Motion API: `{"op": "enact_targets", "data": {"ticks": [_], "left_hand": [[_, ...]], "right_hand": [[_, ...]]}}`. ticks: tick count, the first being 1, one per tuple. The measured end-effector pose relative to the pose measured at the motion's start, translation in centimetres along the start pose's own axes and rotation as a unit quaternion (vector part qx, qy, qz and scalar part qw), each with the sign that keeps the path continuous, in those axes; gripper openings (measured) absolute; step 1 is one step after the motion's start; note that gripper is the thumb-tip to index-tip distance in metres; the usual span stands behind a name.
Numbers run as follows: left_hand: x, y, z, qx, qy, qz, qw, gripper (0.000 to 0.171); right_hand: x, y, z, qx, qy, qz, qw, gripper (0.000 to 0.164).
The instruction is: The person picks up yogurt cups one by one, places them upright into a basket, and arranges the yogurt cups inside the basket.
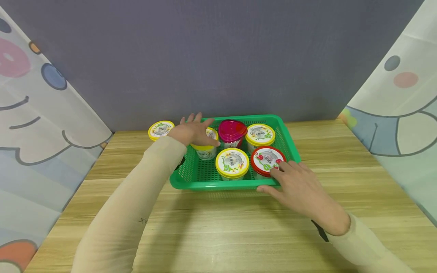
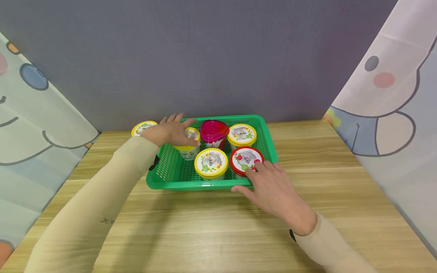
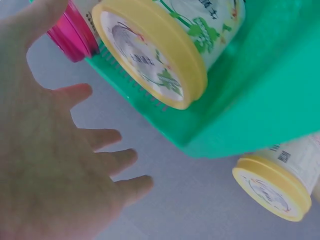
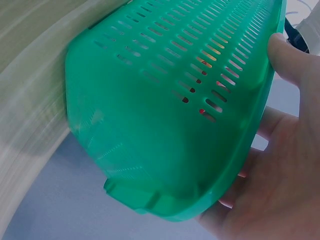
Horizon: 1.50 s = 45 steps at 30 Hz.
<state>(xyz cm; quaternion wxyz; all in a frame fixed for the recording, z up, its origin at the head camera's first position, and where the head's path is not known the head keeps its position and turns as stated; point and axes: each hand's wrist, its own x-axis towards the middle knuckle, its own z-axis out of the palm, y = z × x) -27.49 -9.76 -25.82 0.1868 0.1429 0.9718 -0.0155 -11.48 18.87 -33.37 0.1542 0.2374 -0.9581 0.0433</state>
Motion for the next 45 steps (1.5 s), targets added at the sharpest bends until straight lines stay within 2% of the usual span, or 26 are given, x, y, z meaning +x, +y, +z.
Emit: {"op": "enact_targets", "data": {"ticks": [10, 19, 27, 38, 45], "left_hand": [[-0.1, -2.6, 0.2, -0.023, 0.037, 0.003, 0.9991, 0.094], [0.2, -5.4, 0.7, -0.052, 0.065, -0.013, 0.9964, 0.095], [0.7, -8.1, 1.2, -0.081, 0.106, -0.016, 0.9909, 0.095], [0.7, -10.1, 1.7, -0.093, 0.137, -0.024, 0.9859, 0.093], [0.9, -11.1, 2.0, -0.097, 0.140, -0.036, 0.9847, 0.092]], "right_hand": [[0.0, 0.1, 0.2, -0.003, 0.007, -0.002, 1.000, 0.050], [0.0, 0.0, 0.1, 0.001, 0.006, 0.000, 1.000, 0.049], [0.0, 0.0, 0.0, 0.001, 0.001, 0.002, 1.000, 0.050], [0.0, -0.1, 0.0, -0.002, 0.003, -0.002, 1.000, 0.049], [0.0, -0.1, 0.0, -0.001, 0.006, 0.000, 1.000, 0.050]]}}
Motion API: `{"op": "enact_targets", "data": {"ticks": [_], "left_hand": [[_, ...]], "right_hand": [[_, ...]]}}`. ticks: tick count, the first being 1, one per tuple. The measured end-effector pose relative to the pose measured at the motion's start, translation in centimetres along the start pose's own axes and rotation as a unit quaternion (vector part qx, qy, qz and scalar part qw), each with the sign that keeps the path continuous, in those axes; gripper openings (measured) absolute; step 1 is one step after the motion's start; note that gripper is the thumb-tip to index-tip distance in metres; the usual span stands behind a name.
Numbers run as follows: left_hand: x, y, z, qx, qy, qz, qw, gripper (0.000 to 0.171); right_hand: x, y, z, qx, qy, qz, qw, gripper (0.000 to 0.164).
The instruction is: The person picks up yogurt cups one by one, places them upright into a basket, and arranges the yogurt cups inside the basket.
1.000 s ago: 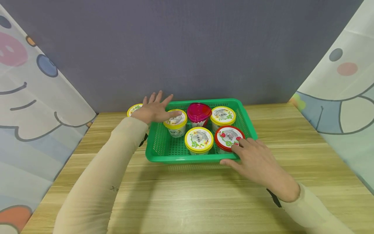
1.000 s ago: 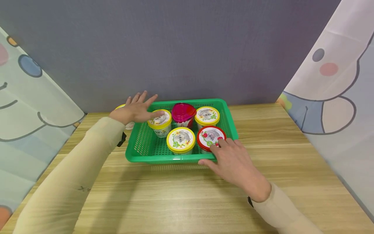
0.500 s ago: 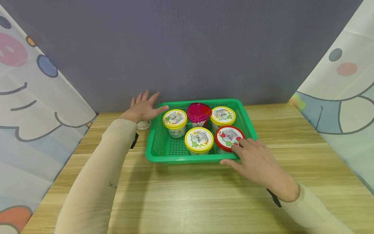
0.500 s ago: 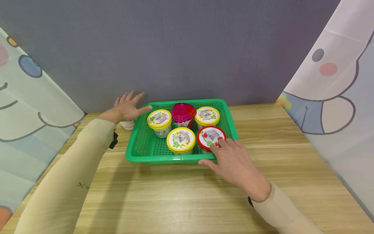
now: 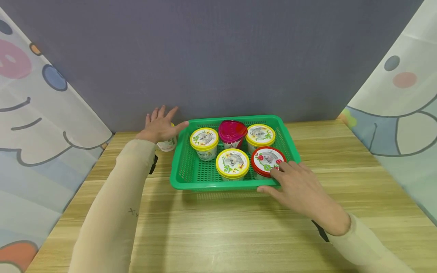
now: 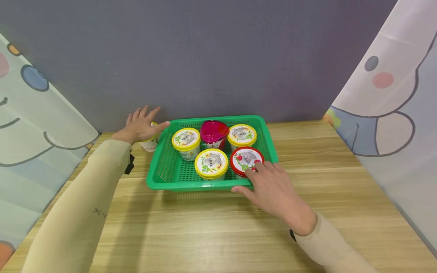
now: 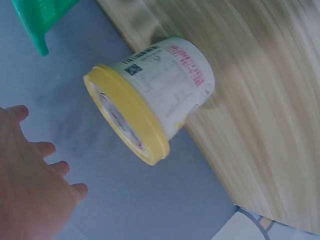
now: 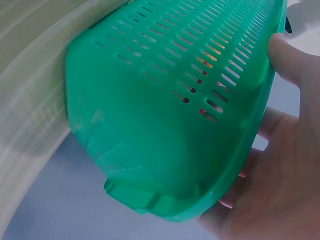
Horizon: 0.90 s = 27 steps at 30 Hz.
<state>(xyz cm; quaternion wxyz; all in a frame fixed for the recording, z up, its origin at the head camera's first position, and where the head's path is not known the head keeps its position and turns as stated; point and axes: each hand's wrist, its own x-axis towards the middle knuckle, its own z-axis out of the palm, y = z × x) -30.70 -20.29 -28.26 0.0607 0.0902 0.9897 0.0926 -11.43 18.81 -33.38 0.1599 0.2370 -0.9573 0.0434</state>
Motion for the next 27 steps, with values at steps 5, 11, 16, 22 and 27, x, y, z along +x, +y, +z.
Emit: {"op": "enact_targets", "data": {"ticks": [5, 11, 16, 22, 27], "left_hand": [[0.1, -0.6, 0.3, -0.010, 0.000, -0.011, 0.9999, 0.089], [0.0, -1.3, 0.8, -0.022, -0.002, -0.039, 0.9990, 0.082], [-0.1, -1.6, 1.3, -0.030, -0.002, -0.054, 0.9981, 0.079], [-0.1, -1.8, 2.2, -0.019, -0.010, -0.059, 0.9981, 0.078], [0.1, -2.0, 2.8, -0.019, -0.018, -0.060, 0.9979, 0.076]], "right_hand": [[0.0, 0.0, 0.0, 0.000, 0.000, -0.001, 1.000, 0.049], [0.1, 0.0, 0.0, -0.001, -0.007, -0.002, 1.000, 0.050], [0.1, 0.1, 0.0, -0.001, -0.006, 0.001, 1.000, 0.050], [0.1, 0.1, 0.0, 0.001, -0.005, 0.001, 1.000, 0.050], [0.1, 0.1, 0.0, 0.002, -0.008, 0.002, 1.000, 0.049]]}}
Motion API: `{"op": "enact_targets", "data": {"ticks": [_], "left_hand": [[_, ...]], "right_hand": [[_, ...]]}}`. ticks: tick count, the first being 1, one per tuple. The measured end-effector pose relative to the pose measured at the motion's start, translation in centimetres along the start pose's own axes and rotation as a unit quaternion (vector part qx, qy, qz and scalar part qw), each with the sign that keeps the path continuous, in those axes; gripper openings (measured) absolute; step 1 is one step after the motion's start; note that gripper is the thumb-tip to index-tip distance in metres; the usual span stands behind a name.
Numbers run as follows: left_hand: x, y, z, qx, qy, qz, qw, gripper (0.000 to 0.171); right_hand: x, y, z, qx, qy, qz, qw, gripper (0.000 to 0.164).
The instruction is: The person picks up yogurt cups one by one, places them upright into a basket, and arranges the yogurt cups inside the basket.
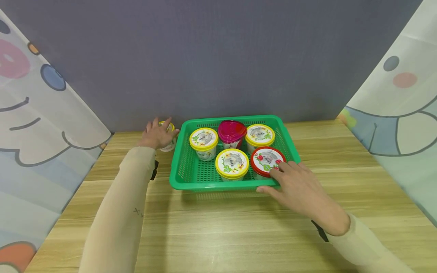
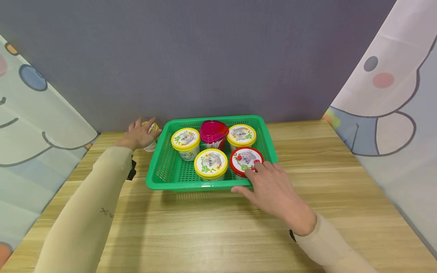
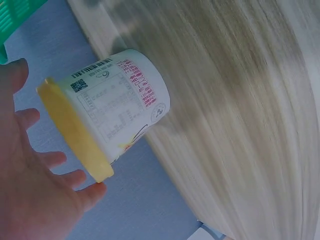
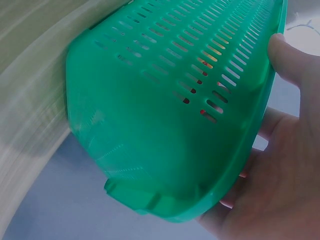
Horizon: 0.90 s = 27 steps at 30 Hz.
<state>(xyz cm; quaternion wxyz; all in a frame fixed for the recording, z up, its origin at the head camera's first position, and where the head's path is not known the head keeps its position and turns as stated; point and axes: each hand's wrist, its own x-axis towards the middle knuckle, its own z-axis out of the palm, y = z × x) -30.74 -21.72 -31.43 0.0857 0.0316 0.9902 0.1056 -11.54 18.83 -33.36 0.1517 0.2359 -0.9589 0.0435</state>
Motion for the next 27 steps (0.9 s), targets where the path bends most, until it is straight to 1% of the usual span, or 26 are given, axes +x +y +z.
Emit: {"op": "enact_targets", "data": {"ticks": [8, 13, 20, 24, 27], "left_hand": [[-0.1, -0.2, 0.2, 0.012, -0.009, 0.001, 0.9999, 0.070], [-0.4, -0.2, 0.2, 0.027, -0.025, -0.004, 0.9993, 0.069], [-0.5, -0.2, -0.3, 0.049, -0.032, -0.005, 0.9983, 0.072], [-0.8, -0.4, -0.8, 0.044, -0.044, -0.001, 0.9981, 0.072], [-1.1, -0.3, -1.2, 0.035, -0.059, -0.002, 0.9976, 0.073]], "right_hand": [[0.0, 0.0, 0.0, -0.001, 0.001, -0.001, 1.000, 0.049], [0.0, 0.0, 0.0, -0.001, 0.002, -0.003, 1.000, 0.049], [0.0, -0.1, 0.0, -0.002, 0.000, -0.002, 1.000, 0.050], [0.0, -0.2, 0.0, -0.002, 0.001, 0.000, 1.000, 0.050], [0.0, -0.2, 0.0, -0.003, 0.002, 0.001, 1.000, 0.050]]}}
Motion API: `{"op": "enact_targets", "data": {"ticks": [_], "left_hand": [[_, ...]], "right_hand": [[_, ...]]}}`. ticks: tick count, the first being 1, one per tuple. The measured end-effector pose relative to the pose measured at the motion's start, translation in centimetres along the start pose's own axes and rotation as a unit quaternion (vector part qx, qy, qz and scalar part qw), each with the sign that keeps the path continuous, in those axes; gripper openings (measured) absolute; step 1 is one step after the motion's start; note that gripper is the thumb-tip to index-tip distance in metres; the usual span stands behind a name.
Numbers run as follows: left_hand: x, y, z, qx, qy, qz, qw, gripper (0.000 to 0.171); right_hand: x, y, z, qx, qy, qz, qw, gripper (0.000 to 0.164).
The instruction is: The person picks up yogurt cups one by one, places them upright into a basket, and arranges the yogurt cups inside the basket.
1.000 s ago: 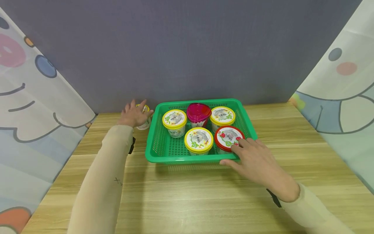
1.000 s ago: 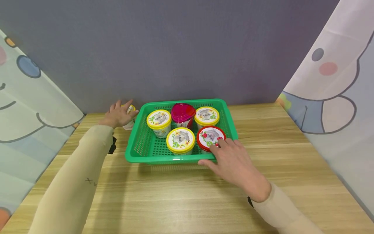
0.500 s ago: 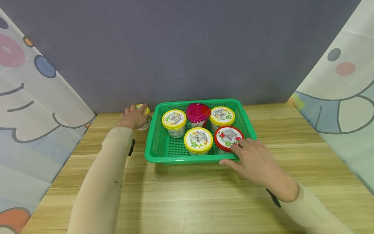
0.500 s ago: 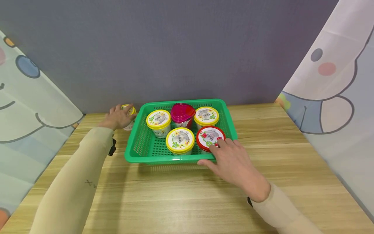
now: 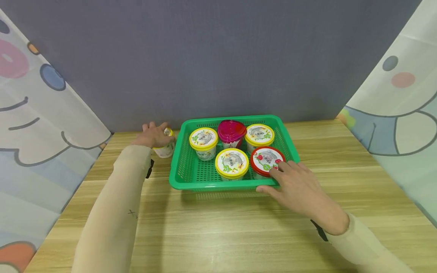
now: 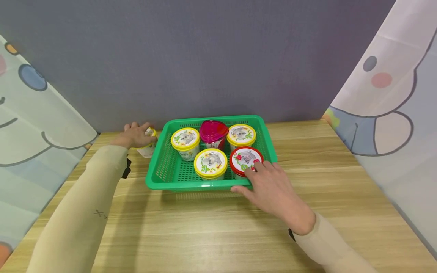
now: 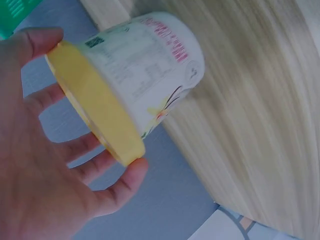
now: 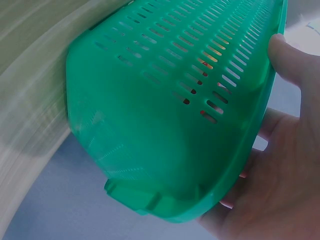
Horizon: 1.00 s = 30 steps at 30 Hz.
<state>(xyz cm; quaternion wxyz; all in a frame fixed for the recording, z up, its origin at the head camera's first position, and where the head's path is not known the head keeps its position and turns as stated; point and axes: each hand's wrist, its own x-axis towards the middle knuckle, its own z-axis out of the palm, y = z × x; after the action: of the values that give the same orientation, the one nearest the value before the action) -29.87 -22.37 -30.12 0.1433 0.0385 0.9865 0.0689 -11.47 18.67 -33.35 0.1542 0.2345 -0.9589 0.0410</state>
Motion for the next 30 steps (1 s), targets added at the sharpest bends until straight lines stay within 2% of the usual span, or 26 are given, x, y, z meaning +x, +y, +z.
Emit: {"op": "enact_targets", "data": {"ticks": [6, 11, 14, 18, 23, 30], "left_hand": [[-0.3, 0.2, -0.7, -0.004, -0.037, -0.015, 0.9992, 0.083], [-0.2, 0.4, -1.1, 0.017, -0.060, -0.018, 0.9979, 0.082], [-0.2, 0.4, -1.1, 0.014, -0.066, -0.018, 0.9975, 0.082], [-0.1, 0.2, -0.8, 0.006, -0.063, -0.017, 0.9979, 0.082], [0.1, 0.1, -0.1, 0.002, -0.041, -0.015, 0.9990, 0.081], [0.2, -0.2, 0.7, 0.025, -0.029, 0.002, 0.9993, 0.080]], "right_hand": [[0.0, 0.0, -0.1, 0.004, 0.002, -0.002, 1.000, 0.049], [0.0, 0.1, -0.1, 0.005, 0.005, -0.004, 1.000, 0.049], [0.0, 0.1, -0.1, 0.003, 0.008, -0.006, 1.000, 0.049], [0.0, 0.1, -0.1, 0.004, 0.009, -0.005, 1.000, 0.050], [0.0, 0.1, -0.2, 0.005, 0.007, -0.003, 1.000, 0.051], [-0.1, 0.0, -0.2, 0.004, 0.001, 0.000, 1.000, 0.050]]}}
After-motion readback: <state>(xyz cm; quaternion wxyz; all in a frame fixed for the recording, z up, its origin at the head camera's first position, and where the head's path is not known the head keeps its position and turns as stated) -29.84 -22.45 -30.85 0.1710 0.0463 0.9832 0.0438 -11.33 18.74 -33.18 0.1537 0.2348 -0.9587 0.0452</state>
